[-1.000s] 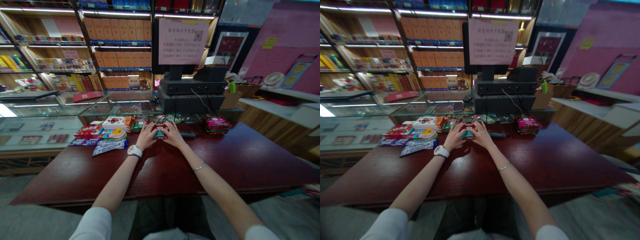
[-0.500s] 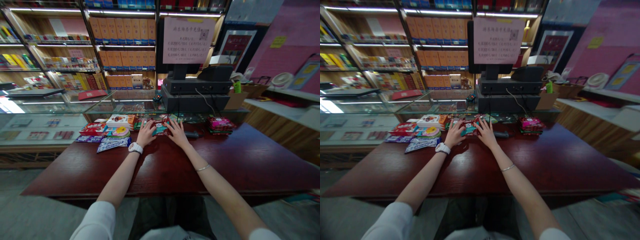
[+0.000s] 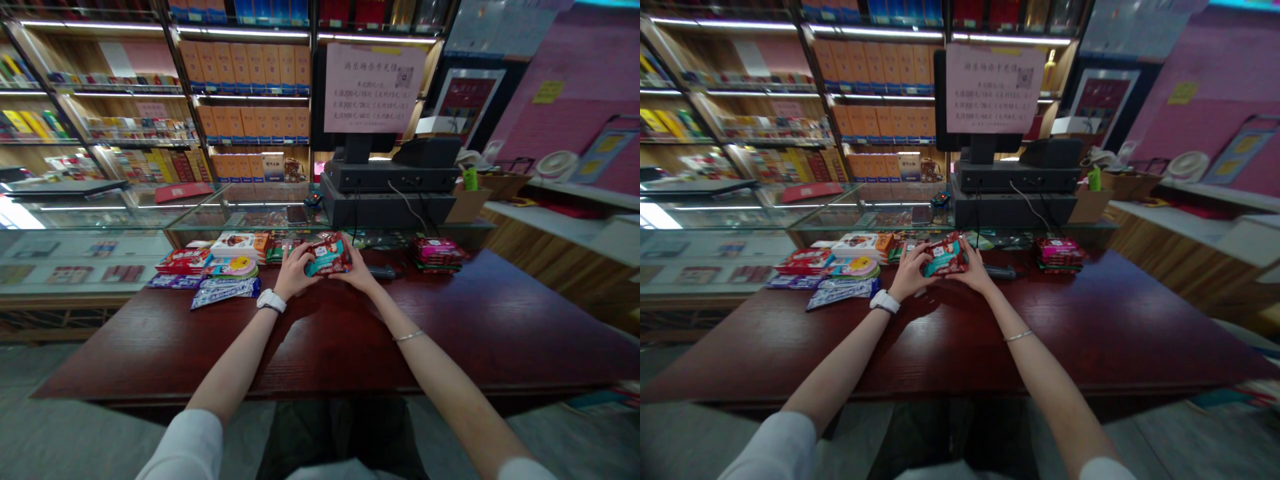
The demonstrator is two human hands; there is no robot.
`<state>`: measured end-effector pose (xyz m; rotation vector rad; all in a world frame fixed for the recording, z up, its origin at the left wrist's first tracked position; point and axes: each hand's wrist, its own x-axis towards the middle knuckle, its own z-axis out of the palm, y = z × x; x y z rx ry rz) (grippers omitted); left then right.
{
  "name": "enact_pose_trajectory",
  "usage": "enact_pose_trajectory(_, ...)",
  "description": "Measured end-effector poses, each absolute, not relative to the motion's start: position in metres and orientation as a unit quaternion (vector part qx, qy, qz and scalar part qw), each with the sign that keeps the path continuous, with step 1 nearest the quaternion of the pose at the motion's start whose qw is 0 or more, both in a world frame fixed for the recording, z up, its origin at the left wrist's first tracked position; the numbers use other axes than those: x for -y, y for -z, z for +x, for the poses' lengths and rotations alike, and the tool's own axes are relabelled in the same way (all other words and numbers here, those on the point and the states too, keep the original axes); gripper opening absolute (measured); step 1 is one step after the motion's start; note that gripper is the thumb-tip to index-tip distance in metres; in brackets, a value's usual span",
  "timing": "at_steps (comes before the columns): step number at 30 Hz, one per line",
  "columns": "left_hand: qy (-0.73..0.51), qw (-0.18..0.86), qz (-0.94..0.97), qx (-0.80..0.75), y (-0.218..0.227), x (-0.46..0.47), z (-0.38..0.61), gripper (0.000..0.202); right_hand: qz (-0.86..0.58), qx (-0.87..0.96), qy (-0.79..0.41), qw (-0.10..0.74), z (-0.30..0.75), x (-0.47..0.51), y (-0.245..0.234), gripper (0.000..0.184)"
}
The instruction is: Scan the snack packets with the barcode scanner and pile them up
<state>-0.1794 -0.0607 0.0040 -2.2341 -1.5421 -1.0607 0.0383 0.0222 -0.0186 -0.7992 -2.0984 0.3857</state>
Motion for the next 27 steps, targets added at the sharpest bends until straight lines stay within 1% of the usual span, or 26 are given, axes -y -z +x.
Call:
enact_pose_trajectory(2,0.354,0.101,-0.767,0.525,-0.004,0.061,-0.179,0.034,-0.311,0.845,-0.171,0.4,0.04,-0.022,0.017,0.119)
enact_pose_trajectory(9,0.328,0.087,-0.797,0.499,0.0,0.061,-0.178,0.032,-0.261,0.879,-0.197,0.346,0.034,-0.01,0.006,0.126)
enact_pose_trajectory(14,0.309,0.091,-0.805,0.498,0.007,0.057,-0.175,0.04,-0.258,0.887,-0.181,0.336,0.024,0.001,0.004,0.115)
enact_pose_trajectory(19,0.282,0.118,-0.802,0.513,0.008,0.056,-0.176,0.043,-0.265,0.887,-0.124,0.358,0.02,0.006,0.004,0.101)
enact_pose_trajectory(24,0.257,0.184,-0.751,0.58,0.003,0.062,-0.175,0.063,-0.292,0.882,-0.039,0.367,0.023,0.007,0.001,0.091)
enact_pose_trajectory(27,0.283,0.216,-0.696,0.624,-0.001,0.065,-0.172,0.065,-0.312,0.876,0.025,0.366,0.026,0.009,-0.003,0.087)
